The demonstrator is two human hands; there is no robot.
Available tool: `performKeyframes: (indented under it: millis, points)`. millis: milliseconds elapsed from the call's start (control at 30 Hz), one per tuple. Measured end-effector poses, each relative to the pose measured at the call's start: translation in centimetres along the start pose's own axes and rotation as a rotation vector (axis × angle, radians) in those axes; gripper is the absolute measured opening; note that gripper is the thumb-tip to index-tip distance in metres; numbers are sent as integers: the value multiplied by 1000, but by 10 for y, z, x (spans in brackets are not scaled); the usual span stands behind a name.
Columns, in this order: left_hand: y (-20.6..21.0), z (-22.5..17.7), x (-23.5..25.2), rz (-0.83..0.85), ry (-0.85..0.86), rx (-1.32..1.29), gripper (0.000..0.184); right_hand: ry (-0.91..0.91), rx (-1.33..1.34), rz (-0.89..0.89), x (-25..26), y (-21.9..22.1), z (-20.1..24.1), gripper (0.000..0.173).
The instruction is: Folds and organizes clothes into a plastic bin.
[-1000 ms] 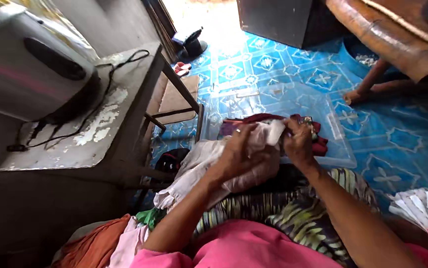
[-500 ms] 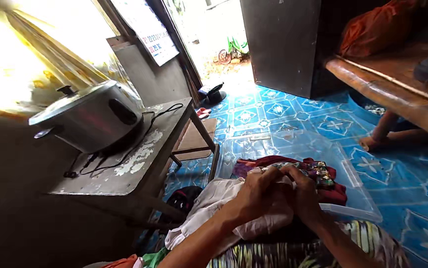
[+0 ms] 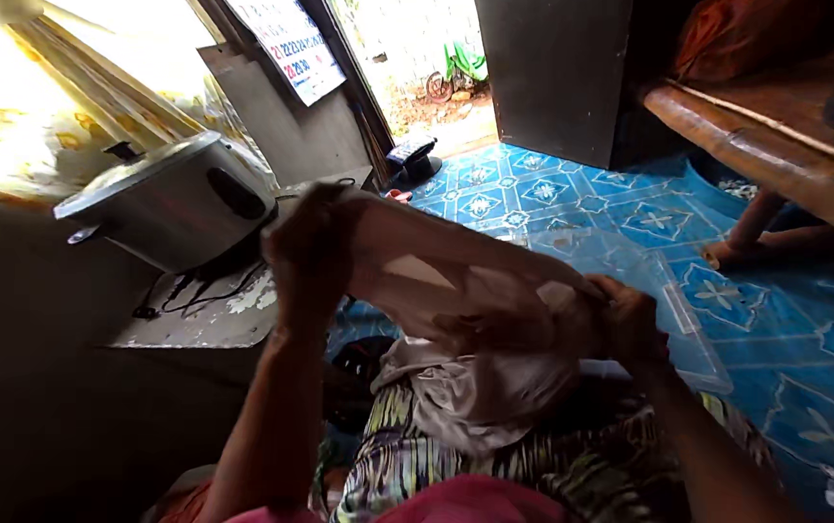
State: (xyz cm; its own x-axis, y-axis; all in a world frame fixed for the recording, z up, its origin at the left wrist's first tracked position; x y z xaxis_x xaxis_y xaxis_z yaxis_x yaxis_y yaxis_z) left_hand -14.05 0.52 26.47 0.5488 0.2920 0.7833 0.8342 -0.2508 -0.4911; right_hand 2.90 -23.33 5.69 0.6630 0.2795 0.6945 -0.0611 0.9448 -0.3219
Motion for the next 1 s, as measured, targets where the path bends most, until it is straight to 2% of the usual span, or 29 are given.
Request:
performKeyframes:
  millis: [133,267,300,367,467,533,600,633,700,733,800,833,867,933,1000]
  points:
    - [-21,29,21,-132,-71,56,27,98,-20,-13,4,-20,-23,15]
    - [-14,64,19,-88,-187,59,31,133,20,-33,10,-37,-29,16]
    - [-10,73,17,-57,-230,-9,28,180,109,-76,11,-40,-29,15]
    - [0,85,11,16,-336,-191,9,326,421,-194,15,-43,-24,15]
    - [21,94,1,80,-451,-378,9,481,782,-313,25,-43,-7,34]
    - [39,84,-13,155,-483,-457,11,408,818,-225,28,-38,4,38]
    - [62,57,-31,307,-487,-545,16,248,766,-25,28,-24,18,29]
    - [77,40,-39,397,-467,-588,16,161,746,104,27,-13,26,32]
    - [105,5,-52,596,-288,-617,16,-10,717,327,28,8,48,48]
    - [116,-10,-57,627,-157,-588,16,-79,698,372,29,17,60,43]
    - [128,-27,-66,489,8,-505,17,-179,611,324,32,24,69,18]
    - [131,-27,-70,417,24,-497,22,-169,583,261,36,22,65,14]
    - [134,-23,-74,398,7,-501,38,-132,582,176,41,17,59,12]
    - [140,-11,-89,472,-79,-500,85,-26,677,-16,56,-3,50,14]
    - [148,0,-109,549,-123,-409,115,-15,824,-163,74,-34,55,20]
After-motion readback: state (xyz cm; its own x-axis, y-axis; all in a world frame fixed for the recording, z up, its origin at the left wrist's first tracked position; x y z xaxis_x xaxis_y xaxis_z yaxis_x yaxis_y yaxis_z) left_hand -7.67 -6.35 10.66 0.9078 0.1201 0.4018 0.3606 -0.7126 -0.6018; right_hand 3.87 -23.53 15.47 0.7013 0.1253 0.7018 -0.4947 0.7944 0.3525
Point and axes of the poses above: each hand's wrist, its own x-axis towards the middle knuckle, its own y-axis out of the palm, z = x × y, the point moved 3 cm from there along x, towards the middle knuckle, and after that the axes turned 13 degrees about -y, right-handed, at the moved point
